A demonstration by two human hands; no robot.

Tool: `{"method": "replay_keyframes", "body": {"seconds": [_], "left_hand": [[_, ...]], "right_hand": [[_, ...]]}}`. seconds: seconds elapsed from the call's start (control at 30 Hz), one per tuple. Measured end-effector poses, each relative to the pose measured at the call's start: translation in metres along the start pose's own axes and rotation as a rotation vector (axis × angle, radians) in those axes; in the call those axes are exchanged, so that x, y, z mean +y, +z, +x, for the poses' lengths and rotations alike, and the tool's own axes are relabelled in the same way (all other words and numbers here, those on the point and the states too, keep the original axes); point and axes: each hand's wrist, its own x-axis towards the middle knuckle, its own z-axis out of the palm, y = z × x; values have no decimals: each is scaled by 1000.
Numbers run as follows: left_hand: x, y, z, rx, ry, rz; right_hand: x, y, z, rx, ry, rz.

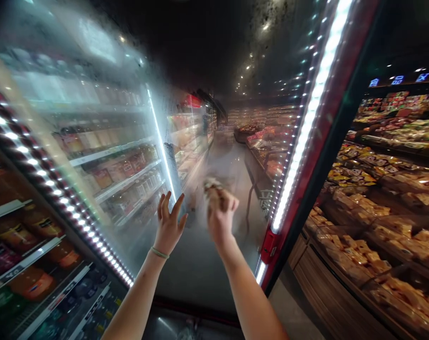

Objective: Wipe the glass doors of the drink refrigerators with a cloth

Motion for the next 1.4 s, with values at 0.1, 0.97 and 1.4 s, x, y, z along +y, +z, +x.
{"method": "replay_keyframes", "body": {"seconds": [0.1, 0.97, 1.4], "left_hand": [[-8, -4, 6, 3, -8, 23], [-153, -36, 5, 64, -32, -2], [-159, -43, 3, 48, -15, -12]], "right_hand": [[-12, 2, -29, -230, -151, 63], [-137, 112, -8, 71, -5, -197], [-154, 131, -17, -74, -102, -192]]}}
